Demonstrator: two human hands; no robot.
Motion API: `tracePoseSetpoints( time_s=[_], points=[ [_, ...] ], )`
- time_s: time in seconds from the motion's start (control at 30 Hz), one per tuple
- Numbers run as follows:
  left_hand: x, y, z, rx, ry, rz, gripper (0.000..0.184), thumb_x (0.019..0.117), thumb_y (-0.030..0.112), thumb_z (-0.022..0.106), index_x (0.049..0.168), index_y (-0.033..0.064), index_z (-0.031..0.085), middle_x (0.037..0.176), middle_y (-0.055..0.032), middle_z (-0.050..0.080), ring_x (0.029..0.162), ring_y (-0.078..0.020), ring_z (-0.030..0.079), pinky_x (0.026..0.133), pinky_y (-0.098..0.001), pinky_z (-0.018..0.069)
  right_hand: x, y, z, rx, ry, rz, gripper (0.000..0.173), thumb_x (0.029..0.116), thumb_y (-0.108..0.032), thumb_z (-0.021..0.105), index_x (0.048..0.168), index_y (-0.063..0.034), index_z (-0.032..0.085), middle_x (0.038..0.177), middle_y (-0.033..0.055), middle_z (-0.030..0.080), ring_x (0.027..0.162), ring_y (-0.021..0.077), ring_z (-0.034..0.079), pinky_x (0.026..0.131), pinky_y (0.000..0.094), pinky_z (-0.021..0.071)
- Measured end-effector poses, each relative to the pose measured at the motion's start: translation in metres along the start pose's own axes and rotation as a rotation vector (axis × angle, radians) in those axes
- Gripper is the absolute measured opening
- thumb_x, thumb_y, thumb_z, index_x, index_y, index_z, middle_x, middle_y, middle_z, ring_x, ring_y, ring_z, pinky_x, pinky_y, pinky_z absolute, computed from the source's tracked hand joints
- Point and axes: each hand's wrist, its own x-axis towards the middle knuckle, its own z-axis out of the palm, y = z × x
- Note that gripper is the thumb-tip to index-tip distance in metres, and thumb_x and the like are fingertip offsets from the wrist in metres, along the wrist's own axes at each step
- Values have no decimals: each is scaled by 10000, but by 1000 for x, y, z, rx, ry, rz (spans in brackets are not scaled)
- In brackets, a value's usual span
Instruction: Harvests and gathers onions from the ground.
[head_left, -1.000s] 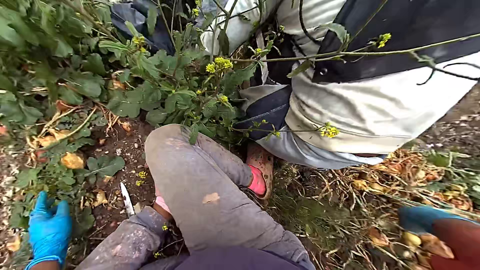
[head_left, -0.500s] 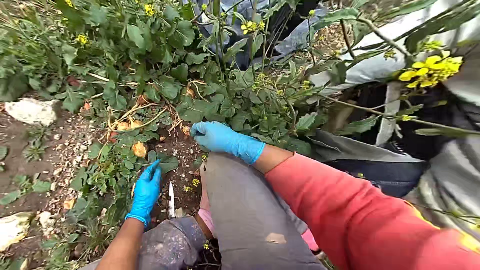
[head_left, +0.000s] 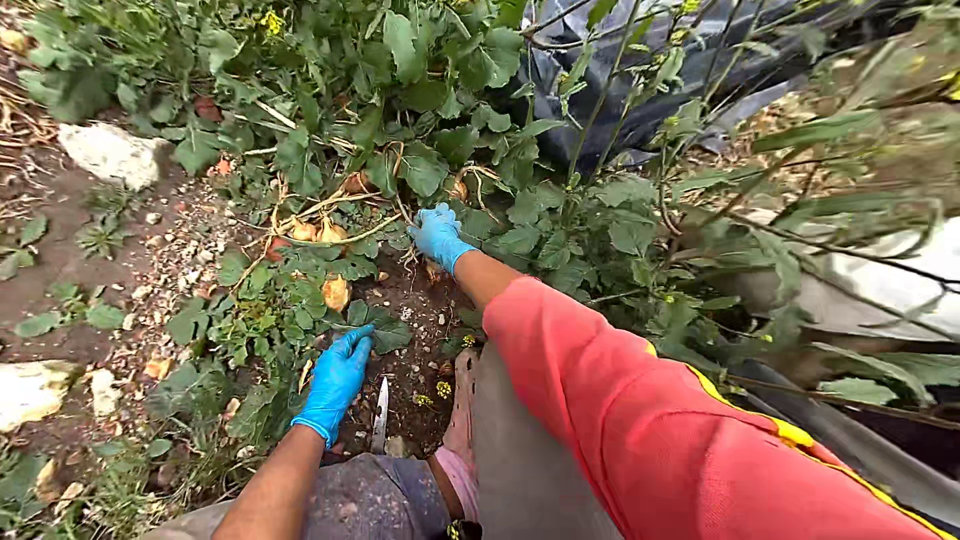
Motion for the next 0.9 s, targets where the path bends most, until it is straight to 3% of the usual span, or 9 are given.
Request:
tracePoseSetpoints(
  time_s=[0.07,0.17,0.43,0.6,0.67,0.73,0.77,0.83,0.9],
  points=[
    [-1,1,-2,-2,-11,0,337,1075,375,501,1361,289,658,1192,14,738,999,-178,722,882,-505,589,2,16,-13,106,-63,-119,307,967,-397,685,1122,-139,744,1182,198,687,1165,395,632,959,660,504],
    [-7,5,-4,-24,-35,20,337,1074,368,508,1371,289,647,1195,1,733,972,-191,722,859,-509,588,-14,33,-26,225,-129,-194,283,974,-348,706,1125,-109,718,1027,134,729,1002,306,695,923,593,541],
    [-8,11,-3,-84,-34,21,380,1057,388,542,1419,294,607,1221,5,721,1030,-183,711,903,-494,586,-70,7,-41,243,-207,-197,247,1021,-294,646,1175,-104,674,979,89,742,907,244,727,886,523,587],
    [-24,24,2,-222,-24,186,815,884,350,795,1582,316,375,1465,-26,565,1158,-214,657,917,-490,586,-165,-48,-45,282,-304,-474,174,986,-288,701,1086,-148,725,877,29,744,811,176,716,798,478,599],
    [-33,27,5,-362,38,252,621,847,266,828,1405,189,565,1306,-21,652,1154,-152,648,962,-411,579,-196,-78,-39,368,-343,-730,162,956,-247,733,1050,-116,752,881,24,744,841,144,706,837,437,587],
    [-38,27,1,-384,188,213,361,934,266,711,1230,70,647,1094,-65,702,1028,-147,670,898,-399,571,-199,-110,-32,350,-377,-949,190,936,-278,759,1028,-113,779,899,40,755,890,162,710,888,445,572],
    [-37,27,-4,-385,225,142,338,1012,308,619,1240,59,641,1095,-89,703,1029,-173,668,907,-427,561,-189,-124,-31,322,-395,-970,232,944,-331,750,1041,-122,777,919,44,756,913,172,705,902,460,560],
    [-30,27,-15,-425,216,-18,532,1080,541,375,1265,141,673,1106,-62,741,1009,-199,692,883,-464,560,-146,-148,-26,261,-334,-848,332,990,-425,680,1094,-119,757,968,76,753,943,219,711,887,514,560],
    [-23,22,-19,-519,152,-90,710,1045,677,216,1224,213,722,1035,-15,768,923,-188,720,813,-443,582,-85,-162,-11,127,-157,-578,425,1023,-475,597,1197,-102,705,1098,143,738,1061,315,701,932,577,545]
  ],
)
